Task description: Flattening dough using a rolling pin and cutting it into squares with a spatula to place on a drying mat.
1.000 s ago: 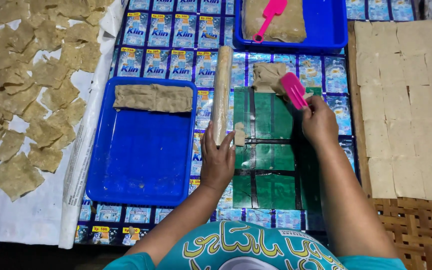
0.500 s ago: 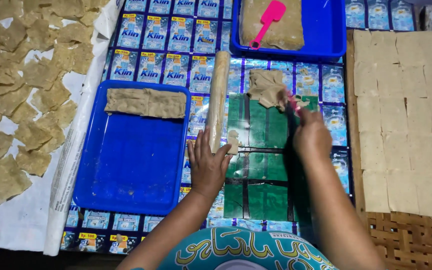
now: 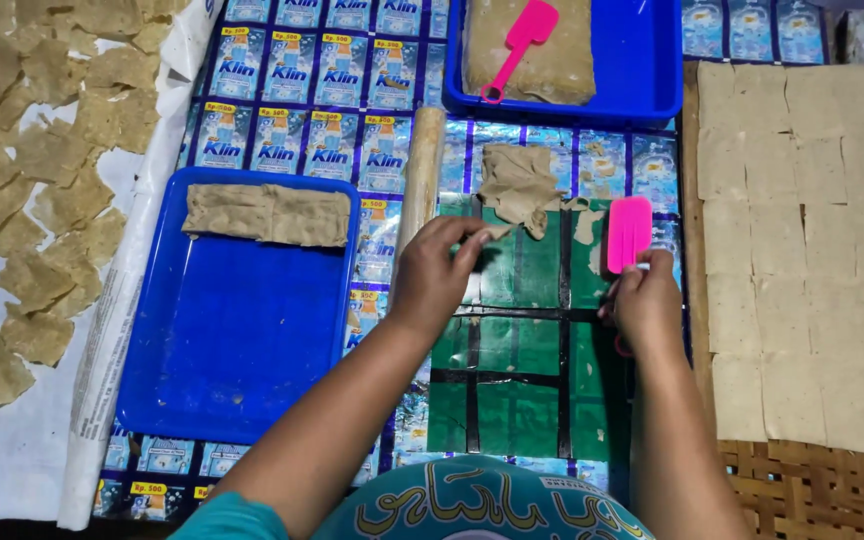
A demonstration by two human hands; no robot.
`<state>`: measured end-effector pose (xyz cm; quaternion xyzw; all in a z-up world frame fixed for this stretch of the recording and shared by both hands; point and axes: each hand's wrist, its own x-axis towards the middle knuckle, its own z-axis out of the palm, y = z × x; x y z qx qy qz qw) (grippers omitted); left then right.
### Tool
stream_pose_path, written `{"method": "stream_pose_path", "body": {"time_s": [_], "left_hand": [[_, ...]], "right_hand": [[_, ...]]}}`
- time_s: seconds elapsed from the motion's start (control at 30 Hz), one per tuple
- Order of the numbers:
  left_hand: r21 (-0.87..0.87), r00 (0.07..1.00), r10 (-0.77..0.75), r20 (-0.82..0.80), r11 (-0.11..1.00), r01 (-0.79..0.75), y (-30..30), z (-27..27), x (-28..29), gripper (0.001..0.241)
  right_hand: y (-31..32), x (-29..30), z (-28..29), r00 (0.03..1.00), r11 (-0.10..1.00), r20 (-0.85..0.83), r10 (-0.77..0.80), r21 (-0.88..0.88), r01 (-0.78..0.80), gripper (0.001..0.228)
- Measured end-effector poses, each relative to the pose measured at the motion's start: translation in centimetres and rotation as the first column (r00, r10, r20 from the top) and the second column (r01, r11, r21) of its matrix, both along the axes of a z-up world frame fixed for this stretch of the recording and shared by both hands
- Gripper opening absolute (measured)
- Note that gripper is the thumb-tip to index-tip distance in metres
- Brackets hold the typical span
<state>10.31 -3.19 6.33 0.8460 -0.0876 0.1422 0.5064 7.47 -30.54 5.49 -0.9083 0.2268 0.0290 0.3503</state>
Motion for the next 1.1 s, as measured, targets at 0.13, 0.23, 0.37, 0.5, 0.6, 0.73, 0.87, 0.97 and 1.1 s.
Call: {"method": "stream_pose_path", "body": {"time_s": [0.13, 0.23, 0.37, 0.5, 0.6, 0.73, 0.87, 0.97, 1.1], "left_hand": [[-0.045, 0.986, -0.006, -0.169, 0.999, -0.002, -2.1, -2.3, 5.2, 0.01], [0.178, 0.936, 0.104, -0.337, 0.983, -0.045, -2.8, -4.3, 7.7, 0.013], [0.281, 0.948, 0.166, -0.273, 0.956, -0.086, -3.5, -4.2, 8.2, 0.022], [0.356, 0.992, 0.059, -0.111, 0.934, -0.015, -3.0, -4.9, 7.7, 0.014], [0.47, 1.0, -0.016, 0.001, 0.882, 0.014, -3.1, -7.5, 7.7, 0.012], [0.569, 0.992, -0.128, 0.018, 0.817, 0.095, -2.6, -6.5, 5.8, 0.035], [0.486, 0.984, -0.173, 0.039, 0.864, 0.132, -1.2, -4.6, 4.1, 0.055], [0.594, 0.981, -0.043, 0.191, 0.8, -0.081, 0.1, -4.2, 5.0, 0.051], [0.706, 0.975, 0.215, 0.056, 0.682, -0.191, 1.5, -1.6, 5.3, 0.076]], "right_hand": [[1.3, -1.5, -1.4, 0.995, 0.995, -0.096, -0.027, -0.101, 0.017, 0.021], [0.0, 0.2, -5.6, 0.994, 0.984, -0.11, -0.021, -0.179, 0.001, 0.019], [0.8, 2.1, -6.1, 0.999, 0.997, -0.033, 0.035, -0.063, -0.037, 0.016], [4.5, 2.6, -2.9, 0.993, 0.989, 0.006, 0.117, 0.091, -0.117, 0.023], [6.3, 3.2, -3.5, 0.941, 0.911, -0.172, 0.29, -0.253, -0.327, 0.052], [3.3, 3.4, 1.5, 0.938, 0.899, -0.192, 0.29, -0.281, -0.336, 0.048], [-1.1, 4.6, 0.9, 0.893, 0.787, -0.167, 0.418, -0.425, -0.448, 0.025], [-0.8, 6.0, 1.0, 0.804, 0.707, -0.238, 0.544, -0.386, -0.593, 0.017], [-1.1, 9.4, -2.5, 0.849, 0.762, -0.213, 0.483, -0.376, -0.528, 0.02]]}}
